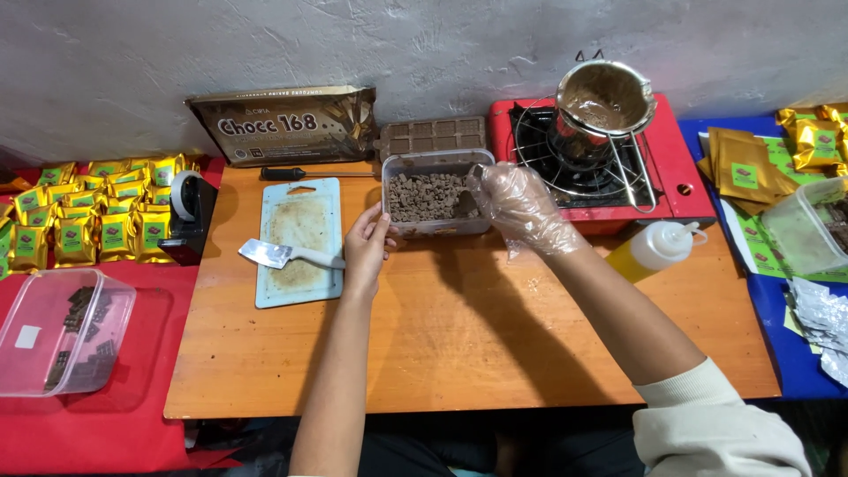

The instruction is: Filling a chocolate mold with chocolate chips and leveling the surface with a metal scraper.

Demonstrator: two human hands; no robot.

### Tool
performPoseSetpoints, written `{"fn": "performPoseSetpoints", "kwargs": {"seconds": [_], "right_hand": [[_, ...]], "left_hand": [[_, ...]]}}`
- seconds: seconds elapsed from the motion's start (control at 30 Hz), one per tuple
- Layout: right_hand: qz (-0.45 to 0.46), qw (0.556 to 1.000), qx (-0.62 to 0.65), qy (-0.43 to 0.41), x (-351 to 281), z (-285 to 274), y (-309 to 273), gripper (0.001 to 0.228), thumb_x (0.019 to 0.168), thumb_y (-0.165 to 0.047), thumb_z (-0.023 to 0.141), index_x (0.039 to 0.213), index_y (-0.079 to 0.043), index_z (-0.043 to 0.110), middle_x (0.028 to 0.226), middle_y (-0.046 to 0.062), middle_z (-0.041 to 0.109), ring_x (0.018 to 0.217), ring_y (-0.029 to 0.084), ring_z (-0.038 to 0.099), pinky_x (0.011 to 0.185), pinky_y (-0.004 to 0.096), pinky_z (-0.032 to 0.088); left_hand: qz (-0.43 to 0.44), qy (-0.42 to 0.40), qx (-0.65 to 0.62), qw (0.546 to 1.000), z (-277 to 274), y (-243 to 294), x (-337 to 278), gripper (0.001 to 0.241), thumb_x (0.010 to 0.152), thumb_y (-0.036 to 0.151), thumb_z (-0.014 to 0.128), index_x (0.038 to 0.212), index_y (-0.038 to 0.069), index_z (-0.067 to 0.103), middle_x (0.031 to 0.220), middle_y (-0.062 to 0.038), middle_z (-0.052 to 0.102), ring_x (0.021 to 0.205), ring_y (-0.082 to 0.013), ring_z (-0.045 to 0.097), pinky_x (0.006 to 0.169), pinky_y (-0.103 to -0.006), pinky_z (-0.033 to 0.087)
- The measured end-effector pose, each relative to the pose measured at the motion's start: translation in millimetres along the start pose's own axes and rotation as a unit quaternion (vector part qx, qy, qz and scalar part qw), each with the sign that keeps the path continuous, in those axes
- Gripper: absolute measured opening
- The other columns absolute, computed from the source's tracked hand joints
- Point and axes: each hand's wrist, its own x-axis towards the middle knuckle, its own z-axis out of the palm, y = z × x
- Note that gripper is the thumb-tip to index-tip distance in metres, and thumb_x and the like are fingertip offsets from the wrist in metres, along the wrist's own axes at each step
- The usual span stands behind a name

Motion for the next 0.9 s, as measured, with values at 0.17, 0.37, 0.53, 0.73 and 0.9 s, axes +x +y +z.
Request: {"fn": "performPoseSetpoints", "kwargs": {"seconds": [0.17,0.37,0.53,0.73,0.9], "right_hand": [[-0.027,1.000,0.009,0.010,0,0,-10,0.024,0.082,-0.029,0.058,0.069,-0.009,0.055,0.073,0.015,0.062,0.079,0.039,0.062,0.065,0.051,0.051],[-0.094,0.995,-0.009,0.040,2,-7,3,0.031,0.085,-0.029,0.061,0.063,-0.009,0.050,0.066,0.012,0.058,0.070,0.038,0.061,0.061,0.047,0.051],[-0.136,0.990,0.010,0.045,-5,-11,-4,0.031,0.088,-0.024,0.060,0.064,-0.008,0.048,0.064,0.011,0.056,0.066,0.035,0.061,0.056,0.044,0.050],[-0.169,0.983,-0.004,0.069,-2,4,13,0.026,0.088,-0.025,0.061,0.069,-0.012,0.051,0.064,0.010,0.055,0.065,0.035,0.061,0.055,0.044,0.048],[-0.177,0.981,0.017,0.071,-4,17,17,0.022,0.088,-0.028,0.060,0.072,-0.014,0.054,0.066,0.006,0.055,0.066,0.031,0.062,0.057,0.041,0.050]], "left_hand": [[0.005,0.002,0.003,1.000,0,-5,4,0.040,0.095,0.019,0.052,0.130,0.002,0.047,0.084,-0.013,0.064,0.066,-0.0138,0.059,0.049,-0.0195,0.041],[0.010,-0.004,-0.004,1.000,-1,-5,2,0.040,0.095,0.019,0.052,0.131,0.002,0.046,0.084,-0.014,0.063,0.066,-0.0141,0.058,0.048,-0.0195,0.040],[0.007,-0.002,-0.006,1.000,-1,-5,5,0.040,0.095,0.019,0.052,0.130,0.002,0.046,0.083,-0.013,0.063,0.065,-0.0140,0.058,0.048,-0.0191,0.039],[0.015,-0.001,-0.010,1.000,-1,-8,4,0.040,0.094,0.019,0.053,0.130,0.002,0.046,0.082,-0.013,0.063,0.064,-0.0146,0.058,0.047,-0.0192,0.040],[0.019,-0.003,-0.007,1.000,0,-9,5,0.040,0.095,0.019,0.052,0.130,0.002,0.046,0.082,-0.013,0.063,0.063,-0.0147,0.059,0.047,-0.0193,0.040]]}}
